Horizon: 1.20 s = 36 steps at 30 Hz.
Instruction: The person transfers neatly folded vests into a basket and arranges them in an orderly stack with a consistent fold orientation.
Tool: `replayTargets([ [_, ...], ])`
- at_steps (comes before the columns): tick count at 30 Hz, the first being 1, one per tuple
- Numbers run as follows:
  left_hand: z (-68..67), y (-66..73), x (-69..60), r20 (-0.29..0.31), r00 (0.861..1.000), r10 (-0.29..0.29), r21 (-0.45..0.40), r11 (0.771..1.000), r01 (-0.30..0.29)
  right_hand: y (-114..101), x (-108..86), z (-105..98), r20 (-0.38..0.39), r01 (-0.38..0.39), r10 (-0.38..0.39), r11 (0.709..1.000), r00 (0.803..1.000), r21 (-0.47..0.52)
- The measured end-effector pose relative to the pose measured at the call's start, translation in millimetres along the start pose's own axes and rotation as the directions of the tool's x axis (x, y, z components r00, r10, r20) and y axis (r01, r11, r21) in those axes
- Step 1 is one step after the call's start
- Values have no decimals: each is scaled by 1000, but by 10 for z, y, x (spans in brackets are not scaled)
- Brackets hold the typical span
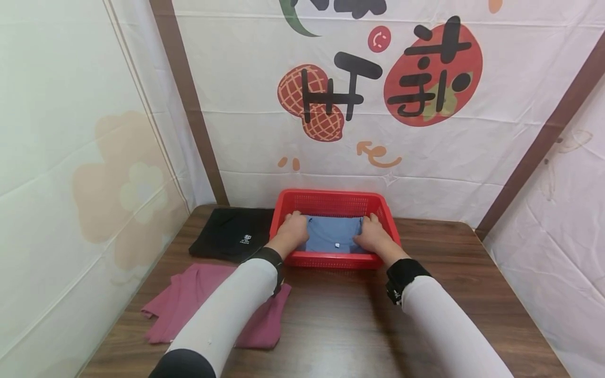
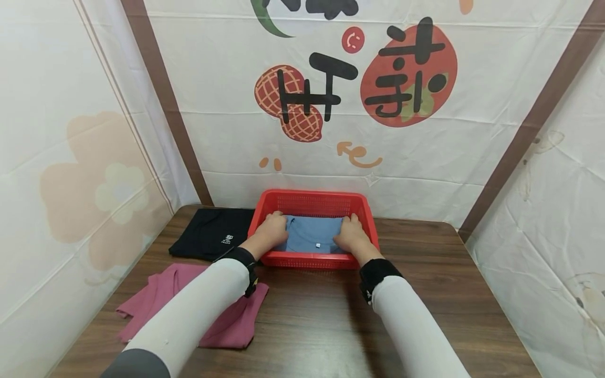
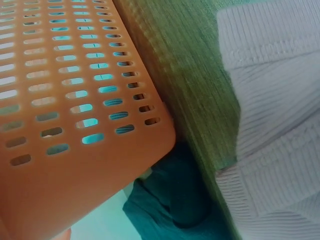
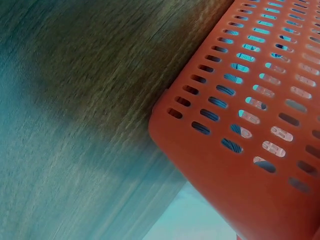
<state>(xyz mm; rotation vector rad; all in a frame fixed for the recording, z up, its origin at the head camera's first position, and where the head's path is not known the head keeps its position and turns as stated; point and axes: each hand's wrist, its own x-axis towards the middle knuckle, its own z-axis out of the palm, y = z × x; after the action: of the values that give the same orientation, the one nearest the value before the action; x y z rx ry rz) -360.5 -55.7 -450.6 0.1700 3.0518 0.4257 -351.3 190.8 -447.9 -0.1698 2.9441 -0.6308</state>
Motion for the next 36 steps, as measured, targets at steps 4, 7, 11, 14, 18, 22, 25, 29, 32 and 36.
replayTargets([
  [4,-41,15,-22,-35,998,51,14,999,-51,0,1,-6,-40,19,-20,999,999,-27],
  [7,-88,31,-57,-53,996,69,19,998,-68,-13,-4,-22,-74,44,-47,998,996,-47],
  [11,-145,52,-95,-62,995,78,9,997,-77,-41,-23,-60,-126,90,-102,991,987,-97],
  [14,-172,62,-104,-61,994,88,-2,996,-88,-54,-49,-91,-158,113,-133,985,978,-131],
  [18,-216,69,-121,-72,991,113,-5,993,-114,-43,-115,-148,-186,134,-154,984,970,-114],
  [22,-284,63,-172,-81,986,147,-9,989,-148,-15,-206,-210,-214,170,-182,983,960,-73],
  [25,-340,53,-225,-93,981,168,-6,986,-170,-4,-272,-247,-240,199,-207,978,948,-57],
  [29,-387,49,-303,-109,975,193,-5,981,-195,-2,-366,-286,-265,217,-222,975,938,-48],
  [32,-399,45,-381,-125,965,229,0,973,-231,-13,-453,-298,-280,230,-236,972,931,-53],
  [36,-402,44,-525,-158,947,279,10,960,-281,-38,-599,-291,-309,248,-252,967,917,-54],
])
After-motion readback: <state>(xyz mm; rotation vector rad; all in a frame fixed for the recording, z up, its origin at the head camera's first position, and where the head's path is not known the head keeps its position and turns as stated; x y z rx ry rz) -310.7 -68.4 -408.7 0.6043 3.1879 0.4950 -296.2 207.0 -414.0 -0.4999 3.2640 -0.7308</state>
